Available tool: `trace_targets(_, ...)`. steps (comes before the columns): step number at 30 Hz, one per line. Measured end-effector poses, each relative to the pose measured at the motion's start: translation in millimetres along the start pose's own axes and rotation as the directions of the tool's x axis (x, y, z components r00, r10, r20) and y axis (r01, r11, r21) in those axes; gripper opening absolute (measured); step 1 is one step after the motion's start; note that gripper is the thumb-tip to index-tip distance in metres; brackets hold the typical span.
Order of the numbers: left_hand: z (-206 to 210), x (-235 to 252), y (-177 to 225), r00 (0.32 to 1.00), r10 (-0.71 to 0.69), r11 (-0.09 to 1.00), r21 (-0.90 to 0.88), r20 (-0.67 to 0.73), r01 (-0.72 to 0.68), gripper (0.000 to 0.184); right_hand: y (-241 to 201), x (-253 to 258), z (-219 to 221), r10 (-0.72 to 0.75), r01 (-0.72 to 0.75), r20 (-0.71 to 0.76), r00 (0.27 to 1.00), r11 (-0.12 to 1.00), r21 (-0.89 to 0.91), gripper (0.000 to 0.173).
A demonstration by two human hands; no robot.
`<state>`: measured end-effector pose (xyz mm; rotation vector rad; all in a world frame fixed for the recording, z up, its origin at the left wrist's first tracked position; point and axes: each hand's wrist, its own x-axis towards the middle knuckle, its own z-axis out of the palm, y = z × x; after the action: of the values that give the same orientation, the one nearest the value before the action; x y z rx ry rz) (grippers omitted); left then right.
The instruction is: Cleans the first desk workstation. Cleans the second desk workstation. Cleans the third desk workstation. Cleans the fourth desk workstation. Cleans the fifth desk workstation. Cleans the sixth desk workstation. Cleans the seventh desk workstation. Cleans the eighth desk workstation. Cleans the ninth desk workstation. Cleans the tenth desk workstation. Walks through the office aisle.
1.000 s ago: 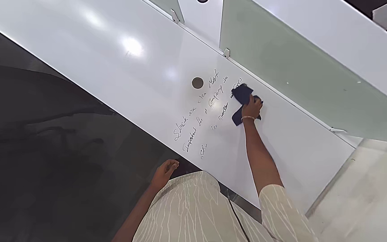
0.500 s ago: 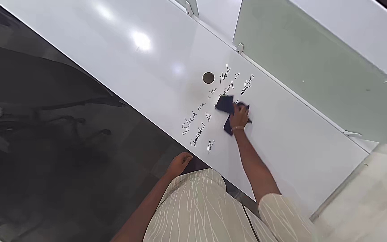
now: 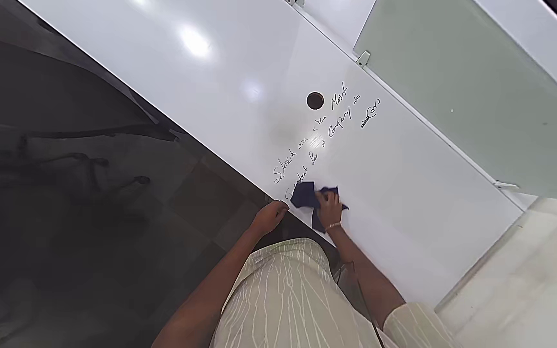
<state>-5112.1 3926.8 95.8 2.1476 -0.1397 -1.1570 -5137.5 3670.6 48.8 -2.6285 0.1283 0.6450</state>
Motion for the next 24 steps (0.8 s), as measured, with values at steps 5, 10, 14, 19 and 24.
trace_targets(5, -12.6, -6.7, -27.2, 0.999, 0.034, 0.999, -0.003, 0.018, -0.034, 0.034, -36.4, 109.0, -38.3, 0.358, -0.337, -0.252, 0.899, 0.933, 0.125, 0.052)
trace_targets(10, -42.6, -26.2, -41.0, 0.996, 0.084, 0.996, -0.018, -0.034, -0.085, 0.034, -62.4, 1.4, 15.5, 0.203, -0.202, -0.096, 0.975, 0.979, 0.018, 0.049)
trace_targets(14, -58.9, -50.8, -62.2, 0.993, 0.087, 0.994, -0.06, -0.086, -0.092, 0.033, -61.2, -39.3, 36.7, 0.154, -0.155, -0.021, 0.988, 0.988, -0.021, 0.054)
trace_targets(19, -61.0, -69.0, -102.6, 0.995, 0.045, 0.993, -0.101, -0.093, -0.054, 0.033, -83.2, 95.2, -18.4, 0.367, -0.353, -0.199, 0.909, 0.93, 0.104, 0.051)
trace_targets(24, -67.9, -82.1, -123.7, 0.994, 0.014, 0.992, -0.124, -0.11, -0.028, 0.034, -123.3, 100.5, -13.2, 0.311, -0.303, -0.128, 0.942, 0.95, 0.079, 0.048)
